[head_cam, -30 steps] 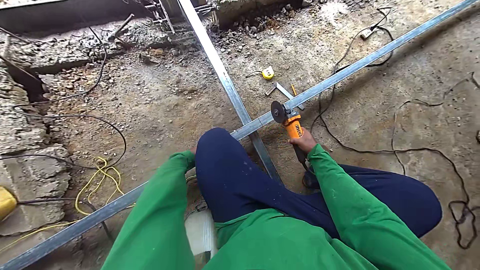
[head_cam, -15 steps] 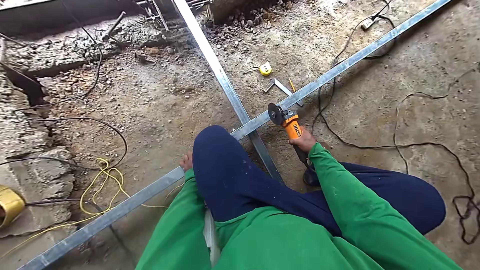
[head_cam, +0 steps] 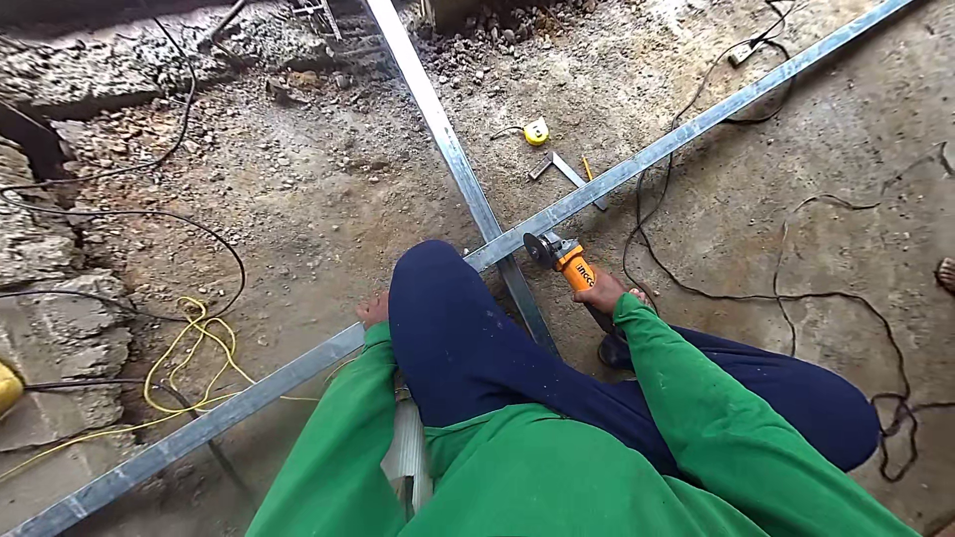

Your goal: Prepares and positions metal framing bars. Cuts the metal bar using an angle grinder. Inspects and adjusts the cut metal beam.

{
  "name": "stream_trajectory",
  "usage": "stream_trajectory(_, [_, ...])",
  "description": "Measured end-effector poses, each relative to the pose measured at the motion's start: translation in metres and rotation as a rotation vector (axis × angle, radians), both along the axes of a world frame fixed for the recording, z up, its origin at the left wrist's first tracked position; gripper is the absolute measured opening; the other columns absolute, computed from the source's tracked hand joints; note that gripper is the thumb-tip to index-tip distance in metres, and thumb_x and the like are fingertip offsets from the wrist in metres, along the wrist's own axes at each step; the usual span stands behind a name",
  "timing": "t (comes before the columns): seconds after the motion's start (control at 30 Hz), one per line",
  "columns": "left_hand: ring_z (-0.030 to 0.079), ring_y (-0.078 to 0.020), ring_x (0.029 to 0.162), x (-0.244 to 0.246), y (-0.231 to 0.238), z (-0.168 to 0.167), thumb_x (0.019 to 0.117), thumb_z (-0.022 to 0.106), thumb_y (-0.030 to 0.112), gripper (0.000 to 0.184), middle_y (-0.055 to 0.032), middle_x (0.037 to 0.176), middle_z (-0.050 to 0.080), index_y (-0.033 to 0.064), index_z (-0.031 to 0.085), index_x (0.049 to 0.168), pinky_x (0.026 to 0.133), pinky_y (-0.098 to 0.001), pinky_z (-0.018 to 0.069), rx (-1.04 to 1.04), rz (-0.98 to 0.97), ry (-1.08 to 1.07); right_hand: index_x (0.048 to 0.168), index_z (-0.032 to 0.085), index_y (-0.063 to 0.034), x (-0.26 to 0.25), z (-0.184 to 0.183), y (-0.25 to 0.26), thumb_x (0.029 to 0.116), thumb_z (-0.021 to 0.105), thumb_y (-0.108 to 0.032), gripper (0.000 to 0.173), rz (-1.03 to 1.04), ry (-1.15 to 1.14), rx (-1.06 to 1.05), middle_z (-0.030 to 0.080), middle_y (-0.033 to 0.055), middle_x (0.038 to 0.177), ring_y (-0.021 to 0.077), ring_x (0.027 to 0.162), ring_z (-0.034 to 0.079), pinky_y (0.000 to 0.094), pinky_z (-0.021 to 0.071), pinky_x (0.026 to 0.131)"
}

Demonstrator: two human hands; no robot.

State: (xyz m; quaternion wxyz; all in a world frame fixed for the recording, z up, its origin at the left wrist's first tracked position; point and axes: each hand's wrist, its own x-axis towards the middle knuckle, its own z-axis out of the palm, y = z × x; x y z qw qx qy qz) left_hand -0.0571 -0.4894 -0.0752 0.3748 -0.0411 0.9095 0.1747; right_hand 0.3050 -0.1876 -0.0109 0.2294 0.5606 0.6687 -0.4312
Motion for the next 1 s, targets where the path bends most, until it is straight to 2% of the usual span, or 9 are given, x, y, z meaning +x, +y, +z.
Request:
stream_trajectory(0.07, [0.037, -0.0432, 0.147, 0.0, 0.0, 0.001, 0.1113, 0.047, 0.027, 0.039, -0.0237, 0.148, 0.054, 0.002, 0.062, 0.138, 0.119, -0.0527, 0.0324, -0.009, -0.047, -0.005, 0.14, 0.051, -0.0103, 0.002, 0.0, 0.0, 0.0705, 0.09, -0.034, 0.083, -0.003, 0.003, 0.002, 0.07, 0.02, 0.11, 0.0352, 0.099, 0.07, 0.0601, 0.0563, 0.088])
stream_trajectory(0.23, [0.034, -0.0433, 0.149, -0.001, -0.003, -0.009, 0.1116, 0.046, 0.024, 0.037, -0.0211, 0.15, 0.054, 0.0039, 0.061, 0.139, 0.121, -0.0524, 0.0292, -0.014, -0.103, -0.009, 0.141, 0.051, -0.0111, 0.0, 0.0, 0.001, 0.0703, 0.09, -0.031, 0.083, -0.008, -0.011, -0.003, 0.07, 0.0198, 0.11, 0.0351, 0.1, 0.07, 0.0598, 0.0562, 0.088])
stream_trajectory(0.33, [0.036, -0.0423, 0.148, -0.003, -0.003, -0.01, 0.1114, 0.047, 0.024, 0.037, -0.021, 0.15, 0.054, 0.004, 0.062, 0.139, 0.121, -0.0513, 0.0302, -0.013, -0.097, -0.004, 0.14, 0.051, -0.0113, -0.002, -0.002, 0.002, 0.071, 0.089, -0.03, 0.082, -0.002, -0.016, -0.009, 0.07, 0.0197, 0.11, 0.0351, 0.099, 0.07, 0.0597, 0.0564, 0.088])
stream_trajectory(0.6, [0.038, -0.0399, 0.147, -0.001, 0.001, -0.006, 0.1104, 0.048, 0.022, 0.036, -0.0149, 0.151, 0.054, 0.0113, 0.059, 0.143, 0.121, -0.0506, 0.028, -0.181, -0.404, 0.004, 0.141, 0.051, -0.011, -0.003, -0.005, 0.005, 0.0704, 0.089, -0.03, 0.083, 0.009, -0.015, -0.013, 0.07, 0.02, 0.11, 0.0353, 0.1, 0.07, 0.0599, 0.0561, 0.088])
stream_trajectory(0.8, [0.038, -0.0408, 0.147, 0.0, 0.002, -0.006, 0.1101, 0.048, 0.023, 0.038, -0.0148, 0.152, 0.054, 0.014, 0.057, 0.146, 0.12, -0.0524, 0.0302, -0.219, -0.452, 0.004, 0.14, 0.052, -0.0117, -0.004, -0.004, 0.005, 0.0701, 0.089, -0.03, 0.081, -0.003, -0.008, -0.013, 0.071, 0.0194, 0.109, 0.0348, 0.099, 0.07, 0.0596, 0.0563, 0.087])
stream_trajectory(0.87, [0.038, -0.0413, 0.147, -0.001, 0.001, -0.004, 0.11, 0.048, 0.02, 0.036, -0.0157, 0.151, 0.054, 0.0123, 0.059, 0.144, 0.12, -0.0519, 0.0309, -0.174, -0.388, 0.001, 0.14, 0.051, -0.0102, -0.007, -0.003, 0.004, 0.0715, 0.089, -0.028, 0.08, -0.008, -0.004, -0.018, 0.07, 0.0206, 0.109, 0.0359, 0.1, 0.069, 0.0601, 0.0558, 0.088])
stream_trajectory(0.97, [0.045, -0.0398, 0.14, -0.001, -0.001, -0.004, 0.1108, 0.048, 0.019, 0.035, -0.0249, 0.142, 0.059, -0.0045, 0.064, 0.13, 0.117, -0.049, 0.0349, 0.086, 0.05, 0.016, 0.14, 0.05, -0.0076, -0.015, 0.007, 0.003, 0.0744, 0.088, -0.025, 0.078, -0.008, -0.011, -0.027, 0.069, 0.0227, 0.11, 0.0376, 0.1, 0.069, 0.0604, 0.0555, 0.088])
stream_trajectory(1.0, [0.046, -0.0396, 0.14, -0.001, -0.001, -0.005, 0.111, 0.047, 0.02, 0.036, -0.0254, 0.141, 0.059, -0.0054, 0.064, 0.13, 0.117, -0.049, 0.0357, 0.101, 0.096, 0.016, 0.141, 0.05, -0.0073, -0.016, 0.009, 0.003, 0.075, 0.088, -0.025, 0.079, -0.003, -0.015, -0.028, 0.069, 0.0228, 0.111, 0.0376, 0.102, 0.069, 0.0601, 0.0554, 0.09])
